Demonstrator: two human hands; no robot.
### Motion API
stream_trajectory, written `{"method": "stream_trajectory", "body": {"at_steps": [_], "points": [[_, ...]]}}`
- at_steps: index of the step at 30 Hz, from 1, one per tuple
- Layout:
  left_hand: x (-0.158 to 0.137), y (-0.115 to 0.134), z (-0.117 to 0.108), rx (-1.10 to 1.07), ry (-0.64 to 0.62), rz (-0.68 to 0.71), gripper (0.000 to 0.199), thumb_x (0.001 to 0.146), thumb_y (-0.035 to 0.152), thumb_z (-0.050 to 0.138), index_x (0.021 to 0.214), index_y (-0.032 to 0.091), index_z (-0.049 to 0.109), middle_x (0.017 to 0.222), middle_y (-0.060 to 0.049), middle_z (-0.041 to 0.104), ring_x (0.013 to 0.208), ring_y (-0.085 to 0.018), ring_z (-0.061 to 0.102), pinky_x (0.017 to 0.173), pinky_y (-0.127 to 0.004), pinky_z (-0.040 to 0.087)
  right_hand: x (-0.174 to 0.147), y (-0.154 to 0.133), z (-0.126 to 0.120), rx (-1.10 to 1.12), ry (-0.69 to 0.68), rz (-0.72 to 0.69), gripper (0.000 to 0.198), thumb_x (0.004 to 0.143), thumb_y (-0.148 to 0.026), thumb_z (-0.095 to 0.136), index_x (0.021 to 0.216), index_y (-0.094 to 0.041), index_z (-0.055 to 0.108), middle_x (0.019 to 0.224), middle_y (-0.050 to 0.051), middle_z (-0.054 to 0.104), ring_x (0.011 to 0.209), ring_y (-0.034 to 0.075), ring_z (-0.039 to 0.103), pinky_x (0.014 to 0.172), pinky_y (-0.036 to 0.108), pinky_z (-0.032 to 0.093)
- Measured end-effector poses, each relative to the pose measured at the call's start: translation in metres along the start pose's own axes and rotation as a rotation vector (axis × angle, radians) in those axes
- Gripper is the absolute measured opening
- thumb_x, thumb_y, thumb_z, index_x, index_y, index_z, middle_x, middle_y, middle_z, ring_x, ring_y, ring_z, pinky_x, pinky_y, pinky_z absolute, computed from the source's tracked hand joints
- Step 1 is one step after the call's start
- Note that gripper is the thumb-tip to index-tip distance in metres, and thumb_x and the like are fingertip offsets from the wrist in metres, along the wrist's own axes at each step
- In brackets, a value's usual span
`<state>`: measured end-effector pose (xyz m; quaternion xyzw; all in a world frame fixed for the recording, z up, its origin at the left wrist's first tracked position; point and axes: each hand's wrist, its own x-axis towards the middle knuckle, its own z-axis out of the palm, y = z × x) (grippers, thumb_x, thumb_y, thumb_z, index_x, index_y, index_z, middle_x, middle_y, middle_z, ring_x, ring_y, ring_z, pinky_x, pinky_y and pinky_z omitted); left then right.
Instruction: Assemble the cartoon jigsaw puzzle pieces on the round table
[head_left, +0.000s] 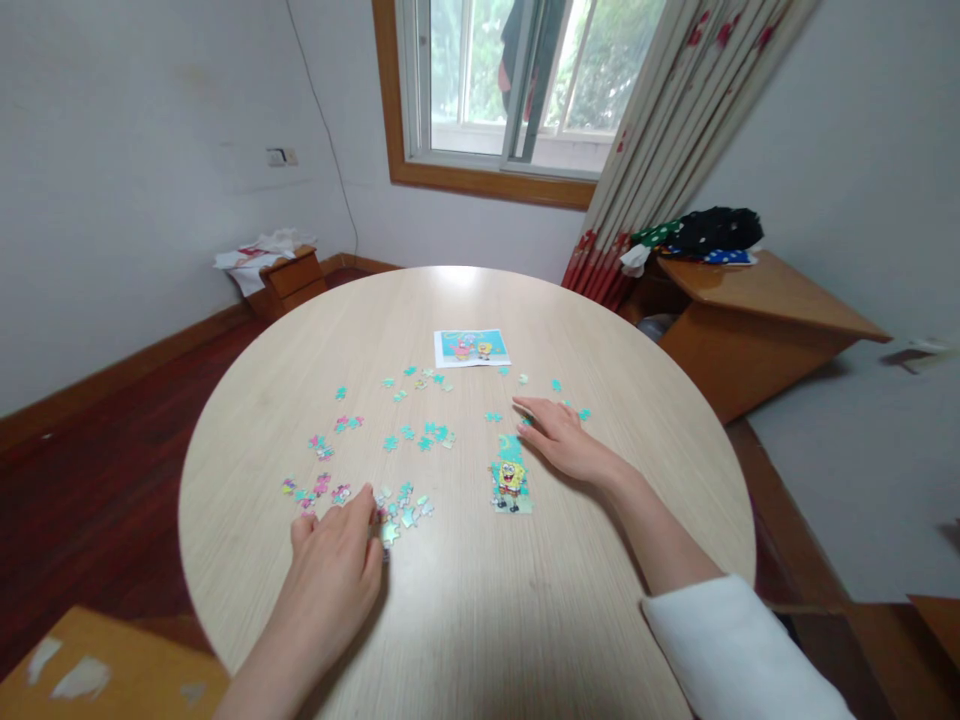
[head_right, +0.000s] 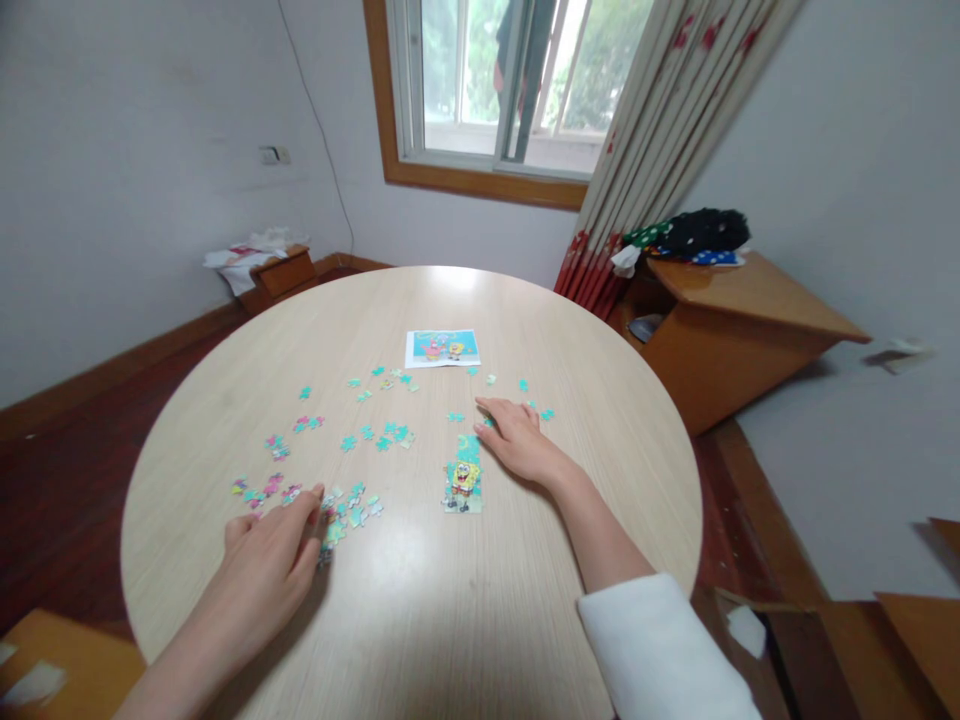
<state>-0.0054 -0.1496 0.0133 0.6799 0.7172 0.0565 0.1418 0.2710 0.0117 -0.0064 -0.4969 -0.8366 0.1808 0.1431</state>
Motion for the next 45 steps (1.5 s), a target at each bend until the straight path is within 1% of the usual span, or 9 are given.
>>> {"method": "stream_trajectory", "body": {"at_steps": [3, 7, 12, 23, 31, 34, 37, 41, 45], "points": [[0.0, 0.003, -0.003, 0.047, -0.013, -0.013, 0.044, 0.084, 0.016, 0.028, 0.123, 0.01, 0.046, 0.096, -0.015, 0.067, 0.095, -0.029, 0.058, 0.089, -0.046, 0.031, 0.0, -0.001, 0.0, 0.0, 0.0, 0.001, 0.046, 0.093, -0.038, 0.037, 0.135, -0.022, 0.045, 0.138, 0.013, 0.05, 0.13, 0.025, 0.042, 0.111, 0.053, 0.02], [0.002, 0.005, -0.006, 0.039, -0.041, 0.006, 0.046, 0.083, 0.014, 0.03, 0.127, 0.011, 0.042, 0.102, -0.015, 0.066, 0.098, -0.029, 0.057, 0.089, -0.046, 0.03, 0.0, -0.001, 0.0, -0.003, -0.001, 0.014, 0.046, 0.093, -0.038, 0.037, 0.134, -0.019, 0.045, 0.138, 0.013, 0.05, 0.13, 0.025, 0.042, 0.112, 0.052, 0.019], [0.008, 0.008, -0.011, 0.046, -0.075, -0.011, 0.039, 0.083, 0.012, 0.029, 0.117, 0.01, 0.048, 0.102, -0.016, 0.065, 0.098, -0.03, 0.056, 0.088, -0.046, 0.03, -0.001, -0.001, 0.001, -0.002, 0.006, 0.007, 0.046, 0.093, -0.039, 0.037, 0.135, -0.02, 0.045, 0.138, 0.013, 0.05, 0.13, 0.025, 0.042, 0.111, 0.052, 0.02], [0.022, 0.016, -0.01, 0.099, -0.062, -0.035, 0.03, 0.084, 0.012, 0.031, 0.106, 0.013, 0.051, 0.095, -0.013, 0.066, 0.092, -0.029, 0.057, 0.084, -0.042, 0.031, 0.0, -0.001, 0.0, -0.006, -0.005, 0.018, 0.045, 0.093, -0.037, 0.037, 0.134, -0.019, 0.045, 0.138, 0.013, 0.05, 0.13, 0.025, 0.041, 0.112, 0.052, 0.018], [0.039, 0.002, -0.012, 0.036, -0.063, 0.092, 0.033, 0.086, 0.019, 0.038, 0.116, 0.019, 0.051, 0.092, -0.009, 0.066, 0.09, -0.027, 0.058, 0.084, -0.04, 0.031, 0.0, 0.0, 0.001, 0.001, 0.005, 0.004, 0.044, 0.093, -0.037, 0.038, 0.133, -0.02, 0.047, 0.137, 0.013, 0.051, 0.129, 0.025, 0.043, 0.111, 0.052, 0.019], [0.045, 0.0, -0.013, 0.041, -0.068, 0.16, 0.026, 0.085, 0.02, 0.042, 0.106, 0.023, 0.057, 0.093, -0.006, 0.067, 0.09, -0.027, 0.057, 0.083, -0.04, 0.03, 0.0, 0.002, 0.003, 0.004, 0.018, -0.007, 0.044, 0.093, -0.038, 0.038, 0.133, -0.021, 0.047, 0.136, 0.013, 0.051, 0.128, 0.025, 0.044, 0.111, 0.053, 0.019], [0.05, 0.004, -0.016, 0.075, -0.075, 0.172, 0.021, 0.084, 0.017, 0.045, 0.097, 0.023, 0.061, 0.094, -0.005, 0.068, 0.091, -0.027, 0.058, 0.082, -0.04, 0.029, 0.0, 0.002, 0.004, 0.016, 0.03, -0.007, 0.044, 0.093, -0.039, 0.038, 0.133, -0.021, 0.047, 0.136, 0.013, 0.051, 0.128, 0.025, 0.043, 0.111, 0.054, 0.017], [0.058, 0.011, -0.018, 0.128, -0.071, 0.147, 0.019, 0.083, 0.015, 0.047, 0.092, 0.019, 0.064, 0.101, -0.009, 0.068, 0.1, -0.031, 0.058, 0.082, -0.041, 0.029, 0.0, 0.0, 0.003, 0.031, 0.025, -0.005, 0.043, 0.094, -0.038, 0.038, 0.133, -0.021, 0.047, 0.136, 0.013, 0.052, 0.128, 0.025, 0.043, 0.111, 0.054, 0.016], [0.068, 0.012, -0.013, 0.174, -0.029, 0.191, 0.022, 0.086, 0.017, 0.045, 0.085, 0.016, 0.066, 0.093, -0.012, 0.066, 0.095, -0.03, 0.059, 0.082, -0.042, 0.029, 0.0, -0.002, 0.002, 0.031, 0.015, -0.006, 0.043, 0.093, -0.037, 0.038, 0.131, -0.021, 0.048, 0.135, 0.013, 0.052, 0.128, 0.025, 0.043, 0.111, 0.054, 0.017]]}}
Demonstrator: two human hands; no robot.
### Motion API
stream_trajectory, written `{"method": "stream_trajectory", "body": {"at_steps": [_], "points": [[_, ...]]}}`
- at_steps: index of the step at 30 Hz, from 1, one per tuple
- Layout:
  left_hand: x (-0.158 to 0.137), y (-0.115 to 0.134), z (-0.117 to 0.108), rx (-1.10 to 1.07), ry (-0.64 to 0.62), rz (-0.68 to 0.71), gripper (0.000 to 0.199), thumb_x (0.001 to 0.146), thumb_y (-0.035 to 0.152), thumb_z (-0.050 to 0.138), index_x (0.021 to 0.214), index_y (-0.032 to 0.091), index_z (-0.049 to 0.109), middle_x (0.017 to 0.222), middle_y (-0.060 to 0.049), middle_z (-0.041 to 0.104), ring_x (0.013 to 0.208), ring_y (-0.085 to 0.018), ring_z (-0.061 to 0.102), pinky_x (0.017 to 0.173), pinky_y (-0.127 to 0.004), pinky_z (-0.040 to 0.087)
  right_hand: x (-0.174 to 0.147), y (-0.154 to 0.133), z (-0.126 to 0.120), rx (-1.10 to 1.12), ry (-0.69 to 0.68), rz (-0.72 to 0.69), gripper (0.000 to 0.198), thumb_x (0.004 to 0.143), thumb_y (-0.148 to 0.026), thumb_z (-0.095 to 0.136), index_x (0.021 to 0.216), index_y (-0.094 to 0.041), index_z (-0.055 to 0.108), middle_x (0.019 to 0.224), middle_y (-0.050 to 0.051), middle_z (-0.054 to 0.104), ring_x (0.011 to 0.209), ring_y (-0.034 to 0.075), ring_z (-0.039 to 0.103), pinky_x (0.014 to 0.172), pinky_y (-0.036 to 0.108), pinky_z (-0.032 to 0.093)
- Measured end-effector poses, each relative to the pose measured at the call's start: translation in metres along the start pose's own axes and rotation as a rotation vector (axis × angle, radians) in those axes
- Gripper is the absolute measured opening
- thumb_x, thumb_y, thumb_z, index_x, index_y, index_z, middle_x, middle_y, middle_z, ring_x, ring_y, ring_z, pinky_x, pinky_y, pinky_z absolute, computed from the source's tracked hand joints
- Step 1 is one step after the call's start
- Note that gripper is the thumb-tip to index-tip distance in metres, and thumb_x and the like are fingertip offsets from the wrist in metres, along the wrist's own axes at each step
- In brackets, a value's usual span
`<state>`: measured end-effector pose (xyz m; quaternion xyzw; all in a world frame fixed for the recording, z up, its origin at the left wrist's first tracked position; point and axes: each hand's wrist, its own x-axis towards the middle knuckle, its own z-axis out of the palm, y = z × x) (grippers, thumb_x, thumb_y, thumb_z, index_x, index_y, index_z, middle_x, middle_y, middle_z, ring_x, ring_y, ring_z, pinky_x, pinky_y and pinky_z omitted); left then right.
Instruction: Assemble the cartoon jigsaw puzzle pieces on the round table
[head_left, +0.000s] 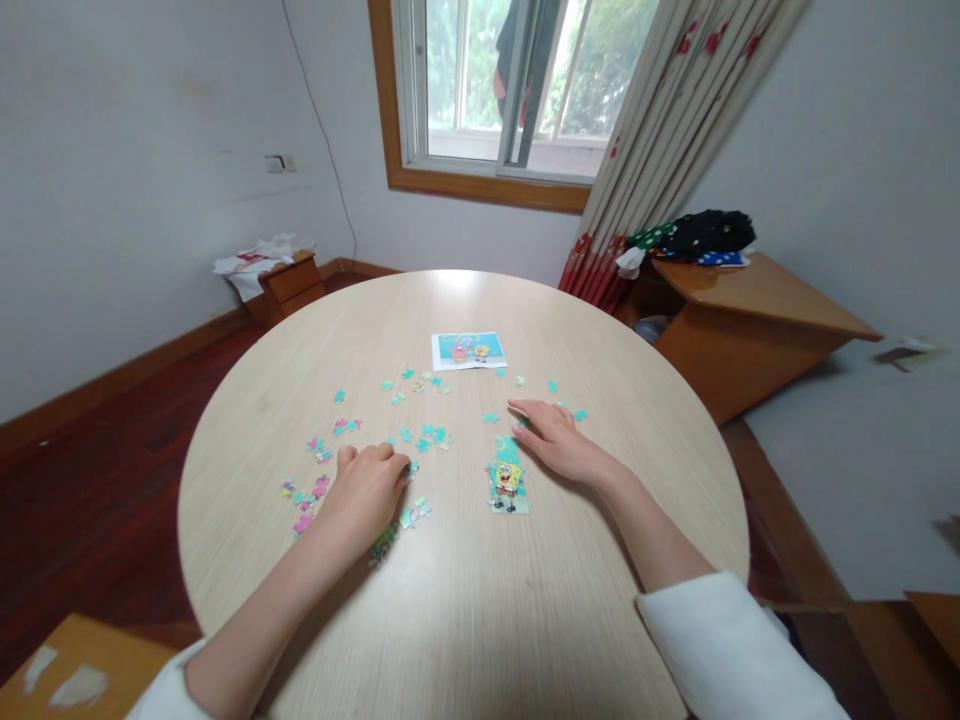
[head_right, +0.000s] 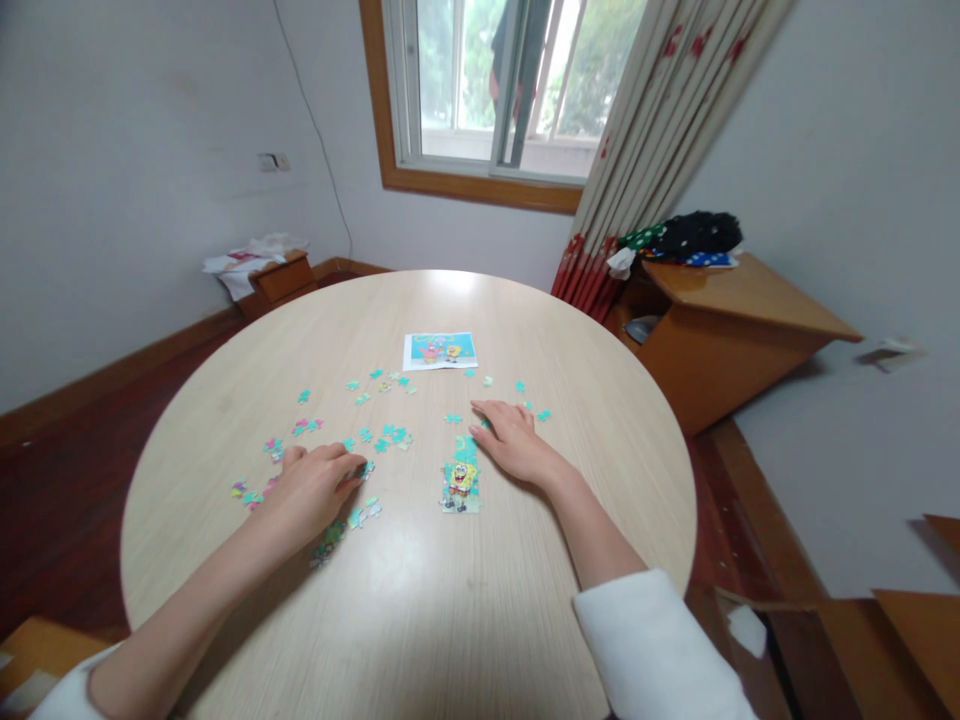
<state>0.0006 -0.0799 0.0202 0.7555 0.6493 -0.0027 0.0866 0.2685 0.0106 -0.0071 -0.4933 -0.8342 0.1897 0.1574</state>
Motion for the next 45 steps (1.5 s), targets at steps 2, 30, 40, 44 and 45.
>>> {"method": "stream_trajectory", "body": {"at_steps": [2, 30, 40, 44, 45], "points": [[0.005, 0.0, 0.003, 0.008, 0.028, 0.027, 0.024, 0.087, 0.017, 0.043, 0.084, 0.016, 0.067, 0.089, -0.012, 0.065, 0.094, -0.03, 0.059, 0.081, -0.042, 0.029, 0.0, -0.001, 0.0, -0.002, 0.0, -0.001, 0.043, 0.093, -0.037, 0.039, 0.131, -0.021, 0.048, 0.135, 0.013, 0.053, 0.127, 0.025, 0.044, 0.111, 0.055, 0.018], [0.049, 0.0, -0.012, -0.289, -0.087, 0.118, 0.016, 0.073, 0.03, 0.06, 0.084, 0.019, 0.062, 0.085, -0.003, 0.068, 0.081, -0.021, 0.06, 0.091, -0.04, 0.032, -0.001, -0.007, 0.0, -0.011, -0.003, -0.031, 0.043, 0.094, -0.036, 0.039, 0.133, -0.021, 0.048, 0.136, 0.012, 0.053, 0.127, 0.025, 0.044, 0.111, 0.051, 0.02], [0.047, 0.008, -0.005, -0.226, -0.095, 0.094, 0.014, 0.076, 0.017, 0.05, 0.085, 0.019, 0.06, 0.087, -0.004, 0.066, 0.087, -0.022, 0.06, 0.087, -0.037, 0.037, -0.001, -0.009, -0.001, -0.022, 0.0, -0.023, 0.042, 0.095, -0.035, 0.04, 0.133, -0.021, 0.049, 0.135, 0.012, 0.053, 0.127, 0.024, 0.044, 0.11, 0.048, 0.023], [0.045, 0.011, -0.008, -0.254, -0.1, 0.072, 0.014, 0.076, 0.016, 0.047, 0.084, 0.019, 0.058, 0.083, -0.004, 0.065, 0.085, -0.022, 0.059, 0.085, -0.036, 0.038, -0.001, -0.009, -0.001, -0.017, -0.004, -0.025, 0.042, 0.095, -0.035, 0.039, 0.133, -0.02, 0.048, 0.136, 0.012, 0.052, 0.127, 0.024, 0.044, 0.11, 0.049, 0.023], [0.044, 0.012, -0.009, -0.263, -0.099, 0.071, 0.014, 0.076, 0.016, 0.047, 0.084, 0.019, 0.058, 0.082, -0.003, 0.064, 0.085, -0.022, 0.059, 0.085, -0.036, 0.038, -0.001, -0.009, -0.001, -0.015, -0.002, -0.03, 0.042, 0.095, -0.035, 0.039, 0.133, -0.02, 0.048, 0.135, 0.012, 0.053, 0.126, 0.024, 0.044, 0.11, 0.049, 0.023]]}}
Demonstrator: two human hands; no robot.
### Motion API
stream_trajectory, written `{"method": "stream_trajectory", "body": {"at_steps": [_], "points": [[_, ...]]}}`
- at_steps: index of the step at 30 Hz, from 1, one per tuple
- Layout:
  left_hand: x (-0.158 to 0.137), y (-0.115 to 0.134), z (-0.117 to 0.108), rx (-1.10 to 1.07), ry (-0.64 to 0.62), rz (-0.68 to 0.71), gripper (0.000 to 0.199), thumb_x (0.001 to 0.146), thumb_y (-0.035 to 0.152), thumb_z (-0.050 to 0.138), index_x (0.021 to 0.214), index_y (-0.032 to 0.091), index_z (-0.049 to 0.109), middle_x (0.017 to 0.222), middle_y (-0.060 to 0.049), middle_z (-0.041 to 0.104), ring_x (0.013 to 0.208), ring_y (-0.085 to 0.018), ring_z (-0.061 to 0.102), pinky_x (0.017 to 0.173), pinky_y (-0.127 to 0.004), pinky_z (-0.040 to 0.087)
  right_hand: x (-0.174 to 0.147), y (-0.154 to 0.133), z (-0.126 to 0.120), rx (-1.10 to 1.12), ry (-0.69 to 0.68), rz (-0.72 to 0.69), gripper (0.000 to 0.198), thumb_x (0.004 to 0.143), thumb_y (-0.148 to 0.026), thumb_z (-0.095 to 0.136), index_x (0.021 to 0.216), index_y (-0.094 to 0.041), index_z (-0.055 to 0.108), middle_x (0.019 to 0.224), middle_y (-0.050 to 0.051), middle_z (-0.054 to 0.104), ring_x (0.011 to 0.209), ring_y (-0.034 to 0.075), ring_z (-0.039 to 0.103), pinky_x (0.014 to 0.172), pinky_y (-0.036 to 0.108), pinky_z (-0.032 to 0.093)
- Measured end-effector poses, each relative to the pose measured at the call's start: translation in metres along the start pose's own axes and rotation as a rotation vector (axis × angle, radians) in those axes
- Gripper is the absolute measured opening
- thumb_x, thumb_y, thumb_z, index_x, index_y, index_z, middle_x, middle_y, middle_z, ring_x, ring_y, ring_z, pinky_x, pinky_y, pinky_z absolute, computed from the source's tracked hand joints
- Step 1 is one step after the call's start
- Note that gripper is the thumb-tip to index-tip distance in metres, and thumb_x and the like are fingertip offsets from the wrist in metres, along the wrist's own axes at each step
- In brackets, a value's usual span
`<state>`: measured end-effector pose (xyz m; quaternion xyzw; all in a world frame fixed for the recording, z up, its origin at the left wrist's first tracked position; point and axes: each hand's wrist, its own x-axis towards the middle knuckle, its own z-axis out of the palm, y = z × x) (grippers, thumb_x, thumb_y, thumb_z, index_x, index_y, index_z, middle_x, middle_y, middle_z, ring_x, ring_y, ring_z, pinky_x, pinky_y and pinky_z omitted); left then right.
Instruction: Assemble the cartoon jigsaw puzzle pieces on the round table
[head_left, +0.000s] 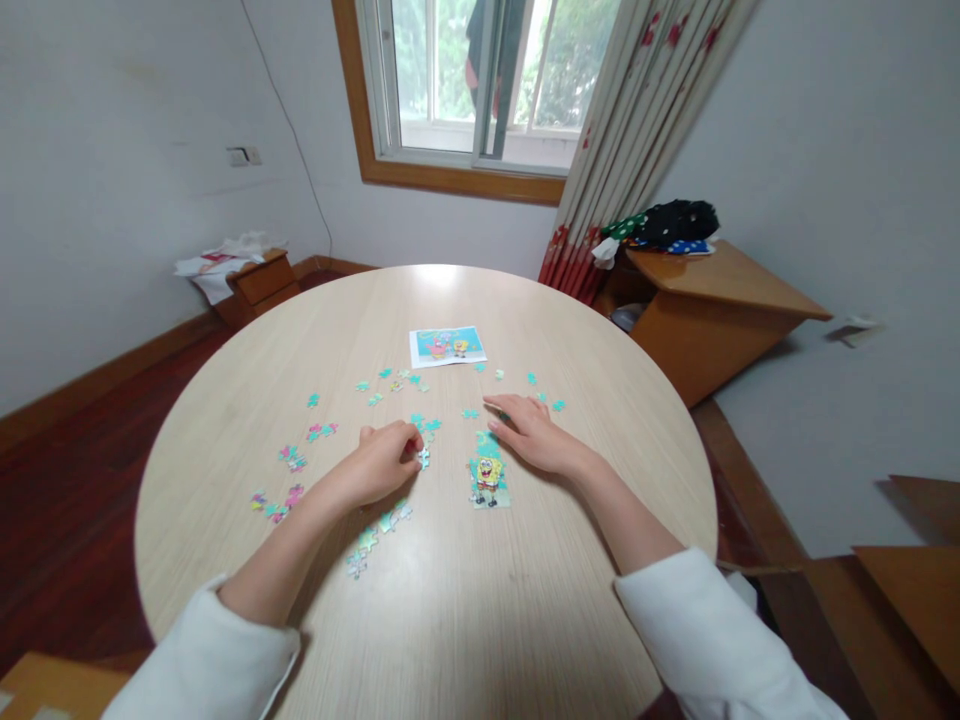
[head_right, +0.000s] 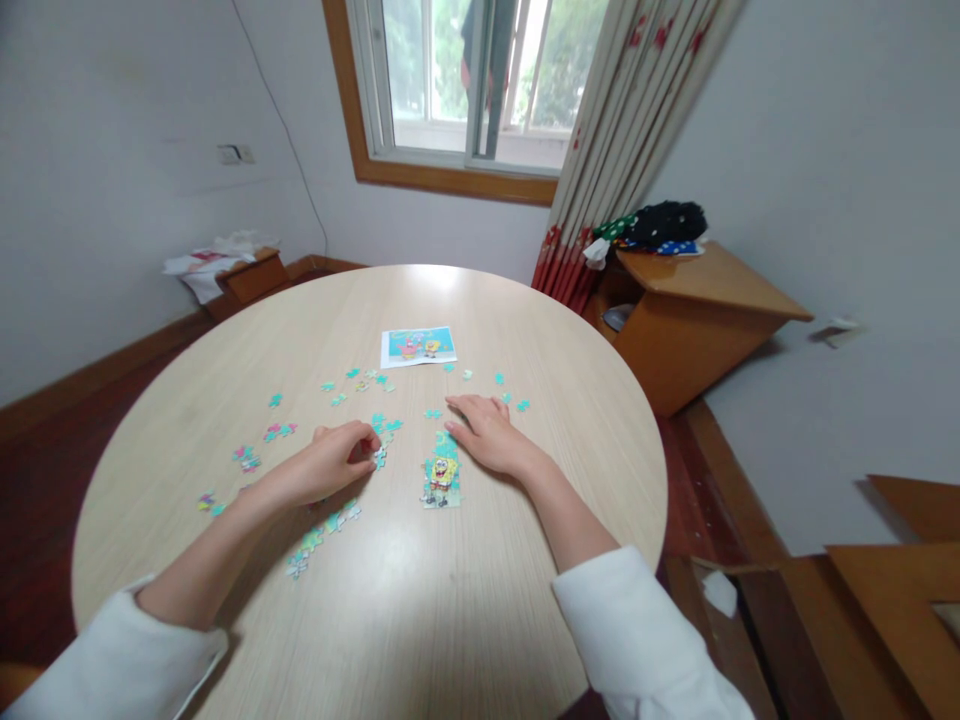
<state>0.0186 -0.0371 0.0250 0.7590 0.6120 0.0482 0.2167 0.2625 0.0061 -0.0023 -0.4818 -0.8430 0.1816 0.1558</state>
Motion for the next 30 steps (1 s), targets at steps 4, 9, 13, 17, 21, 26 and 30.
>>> {"method": "stream_trajectory", "body": {"at_steps": [4, 9, 13, 17, 21, 26, 30], "points": [[-0.001, 0.003, -0.001, -0.022, 0.0, -0.001, 0.012, 0.075, 0.015, 0.046, 0.082, 0.02, 0.055, 0.08, -0.002, 0.064, 0.083, -0.021, 0.058, 0.084, -0.035, 0.038, 0.0, 0.0, -0.001, 0.004, -0.008, -0.006, 0.043, 0.094, -0.035, 0.039, 0.134, -0.021, 0.048, 0.135, 0.012, 0.053, 0.126, 0.024, 0.045, 0.11, 0.05, 0.023], [-0.002, 0.004, -0.001, -0.062, 0.008, 0.005, 0.01, 0.075, 0.017, 0.047, 0.081, 0.02, 0.054, 0.078, -0.002, 0.063, 0.081, -0.02, 0.058, 0.083, -0.034, 0.039, 0.0, -0.001, -0.001, 0.004, -0.012, 0.0, 0.043, 0.094, -0.036, 0.038, 0.134, -0.021, 0.047, 0.136, 0.012, 0.052, 0.127, 0.024, 0.044, 0.11, 0.05, 0.022], [0.0, 0.002, 0.003, -0.061, 0.036, 0.023, 0.007, 0.074, 0.019, 0.048, 0.08, 0.02, 0.053, 0.075, -0.001, 0.063, 0.077, -0.02, 0.058, 0.086, -0.036, 0.037, 0.0, -0.001, 0.0, 0.01, -0.013, -0.006, 0.043, 0.094, -0.036, 0.039, 0.134, -0.023, 0.047, 0.137, 0.011, 0.052, 0.127, 0.024, 0.044, 0.11, 0.05, 0.022], [0.001, 0.001, 0.006, -0.063, 0.053, 0.022, 0.007, 0.076, 0.02, 0.047, 0.081, 0.02, 0.052, 0.075, -0.001, 0.063, 0.077, -0.02, 0.058, 0.087, -0.037, 0.035, 0.0, -0.001, 0.0, 0.009, -0.018, -0.001, 0.043, 0.094, -0.035, 0.04, 0.134, -0.022, 0.047, 0.137, 0.011, 0.051, 0.127, 0.024, 0.043, 0.111, 0.05, 0.022], [0.002, -0.002, 0.006, -0.057, 0.063, 0.02, 0.007, 0.076, 0.02, 0.046, 0.081, 0.02, 0.051, 0.076, -0.001, 0.064, 0.079, -0.02, 0.059, 0.086, -0.037, 0.035, 0.0, -0.002, -0.001, 0.01, -0.021, -0.003, 0.043, 0.094, -0.035, 0.04, 0.134, -0.021, 0.047, 0.137, 0.011, 0.051, 0.127, 0.024, 0.043, 0.111, 0.05, 0.022], [0.006, -0.013, 0.007, -0.03, 0.085, 0.015, 0.006, 0.076, 0.019, 0.047, 0.08, 0.02, 0.051, 0.08, -0.002, 0.065, 0.079, -0.02, 0.06, 0.088, -0.038, 0.033, 0.0, -0.002, -0.001, 0.011, -0.021, -0.011, 0.042, 0.094, -0.034, 0.04, 0.134, -0.021, 0.047, 0.137, 0.011, 0.051, 0.128, 0.024, 0.043, 0.111, 0.05, 0.022], [0.009, -0.017, 0.01, -0.025, 0.1, 0.018, 0.008, 0.078, 0.02, 0.046, 0.082, 0.019, 0.053, 0.085, -0.004, 0.066, 0.081, -0.02, 0.06, 0.087, -0.038, 0.033, -0.001, -0.003, 0.0, 0.014, -0.02, -0.041, 0.041, 0.094, -0.034, 0.04, 0.133, -0.023, 0.048, 0.136, 0.011, 0.052, 0.127, 0.024, 0.044, 0.111, 0.05, 0.022]]}}
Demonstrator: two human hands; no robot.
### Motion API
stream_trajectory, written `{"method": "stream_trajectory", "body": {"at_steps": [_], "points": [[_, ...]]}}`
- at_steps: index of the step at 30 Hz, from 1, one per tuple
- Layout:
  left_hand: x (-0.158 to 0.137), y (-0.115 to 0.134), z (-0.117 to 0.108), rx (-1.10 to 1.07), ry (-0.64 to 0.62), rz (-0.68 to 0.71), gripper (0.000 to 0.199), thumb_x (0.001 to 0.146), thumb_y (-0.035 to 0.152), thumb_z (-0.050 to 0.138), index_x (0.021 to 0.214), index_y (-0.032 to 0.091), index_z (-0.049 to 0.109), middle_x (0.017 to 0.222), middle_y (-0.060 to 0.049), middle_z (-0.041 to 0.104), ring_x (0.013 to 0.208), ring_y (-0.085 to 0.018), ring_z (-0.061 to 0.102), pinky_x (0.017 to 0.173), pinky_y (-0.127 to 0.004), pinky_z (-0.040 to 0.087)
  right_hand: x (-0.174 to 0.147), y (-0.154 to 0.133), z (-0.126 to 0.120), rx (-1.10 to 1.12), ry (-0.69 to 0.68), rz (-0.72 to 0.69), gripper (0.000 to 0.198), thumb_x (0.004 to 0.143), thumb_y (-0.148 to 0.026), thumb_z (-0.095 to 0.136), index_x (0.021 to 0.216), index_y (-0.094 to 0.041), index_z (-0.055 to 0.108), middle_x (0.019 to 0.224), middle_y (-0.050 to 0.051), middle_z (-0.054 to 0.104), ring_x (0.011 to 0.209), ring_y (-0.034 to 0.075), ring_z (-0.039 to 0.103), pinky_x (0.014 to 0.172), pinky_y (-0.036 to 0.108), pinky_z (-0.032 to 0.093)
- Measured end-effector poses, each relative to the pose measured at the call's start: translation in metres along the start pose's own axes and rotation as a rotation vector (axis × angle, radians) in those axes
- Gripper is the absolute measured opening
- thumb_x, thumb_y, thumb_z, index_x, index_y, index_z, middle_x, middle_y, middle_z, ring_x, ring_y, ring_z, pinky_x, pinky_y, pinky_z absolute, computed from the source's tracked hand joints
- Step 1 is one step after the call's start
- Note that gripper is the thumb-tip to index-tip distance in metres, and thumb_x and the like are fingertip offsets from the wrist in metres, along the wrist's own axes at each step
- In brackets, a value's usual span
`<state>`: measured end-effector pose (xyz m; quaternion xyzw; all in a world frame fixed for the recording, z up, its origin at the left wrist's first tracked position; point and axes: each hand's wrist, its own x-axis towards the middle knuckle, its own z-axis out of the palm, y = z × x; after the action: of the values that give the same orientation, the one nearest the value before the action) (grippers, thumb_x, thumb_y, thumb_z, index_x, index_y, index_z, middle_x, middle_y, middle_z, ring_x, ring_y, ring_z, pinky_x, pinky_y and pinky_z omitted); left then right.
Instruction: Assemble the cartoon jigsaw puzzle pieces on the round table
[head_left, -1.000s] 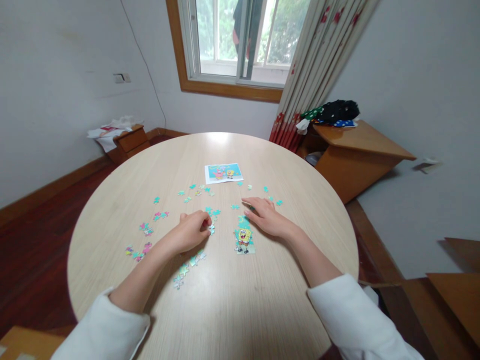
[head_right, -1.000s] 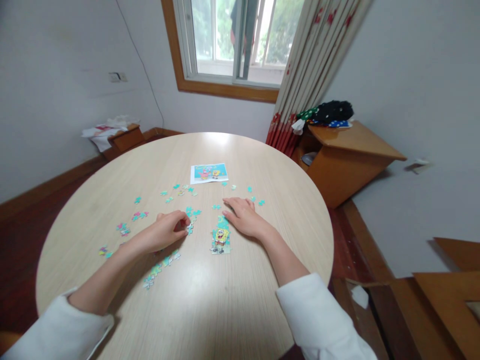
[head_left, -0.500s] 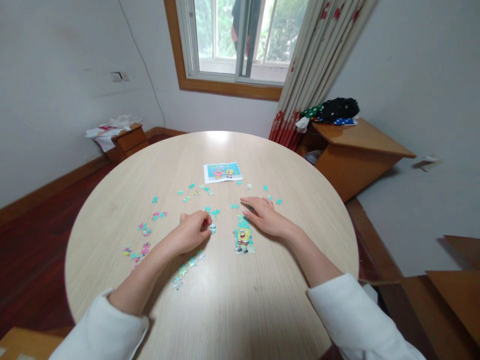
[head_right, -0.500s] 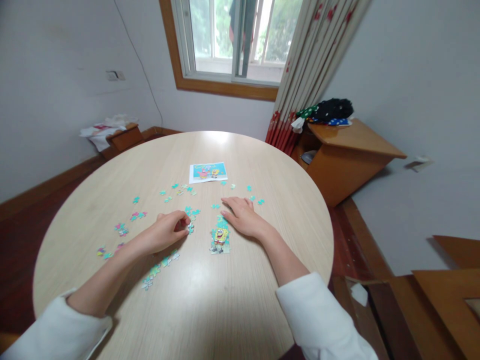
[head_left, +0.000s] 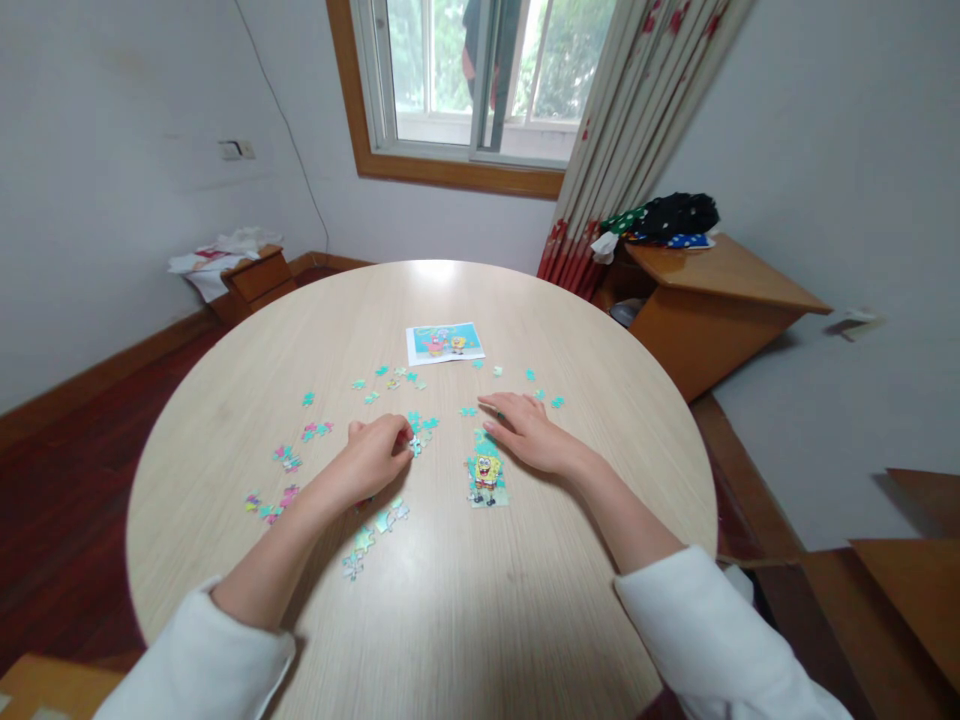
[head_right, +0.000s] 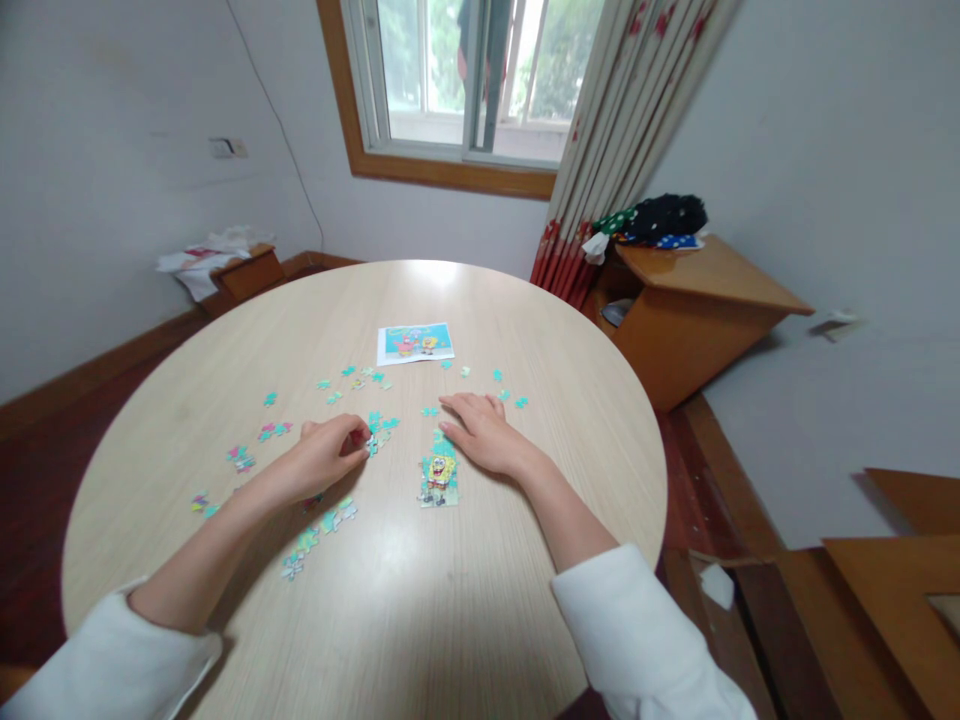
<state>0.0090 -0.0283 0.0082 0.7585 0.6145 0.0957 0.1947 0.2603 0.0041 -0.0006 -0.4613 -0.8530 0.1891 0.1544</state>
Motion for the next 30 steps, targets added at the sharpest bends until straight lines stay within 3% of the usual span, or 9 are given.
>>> {"method": "stream_trajectory", "body": {"at_steps": [10, 20, 30], "points": [[0.005, 0.007, 0.004, 0.029, 0.076, -0.005, 0.013, 0.083, 0.019, 0.043, 0.085, 0.018, 0.056, 0.084, -0.004, 0.065, 0.085, -0.022, 0.059, 0.081, -0.038, 0.032, 0.001, 0.0, 0.004, 0.002, 0.0, -0.034, 0.039, 0.094, -0.035, 0.041, 0.13, -0.024, 0.051, 0.134, 0.011, 0.053, 0.127, 0.024, 0.044, 0.111, 0.052, 0.02], [0.009, -0.017, -0.001, 0.112, 0.136, -0.064, 0.018, 0.083, 0.018, 0.04, 0.092, 0.018, 0.056, 0.09, -0.007, 0.066, 0.09, -0.024, 0.06, 0.081, -0.039, 0.031, 0.0, -0.001, 0.002, -0.006, -0.004, -0.02, 0.038, 0.094, -0.034, 0.042, 0.127, -0.021, 0.054, 0.132, 0.012, 0.053, 0.127, 0.024, 0.043, 0.111, 0.051, 0.021], [0.01, -0.023, -0.005, 0.138, 0.131, -0.108, 0.021, 0.08, 0.017, 0.042, 0.091, 0.018, 0.059, 0.09, -0.007, 0.068, 0.089, -0.025, 0.061, 0.08, -0.04, 0.032, 0.0, 0.001, 0.002, -0.001, -0.001, -0.02, 0.036, 0.093, -0.031, 0.044, 0.126, -0.021, 0.054, 0.132, 0.012, 0.053, 0.126, 0.024, 0.044, 0.11, 0.052, 0.021]]}}
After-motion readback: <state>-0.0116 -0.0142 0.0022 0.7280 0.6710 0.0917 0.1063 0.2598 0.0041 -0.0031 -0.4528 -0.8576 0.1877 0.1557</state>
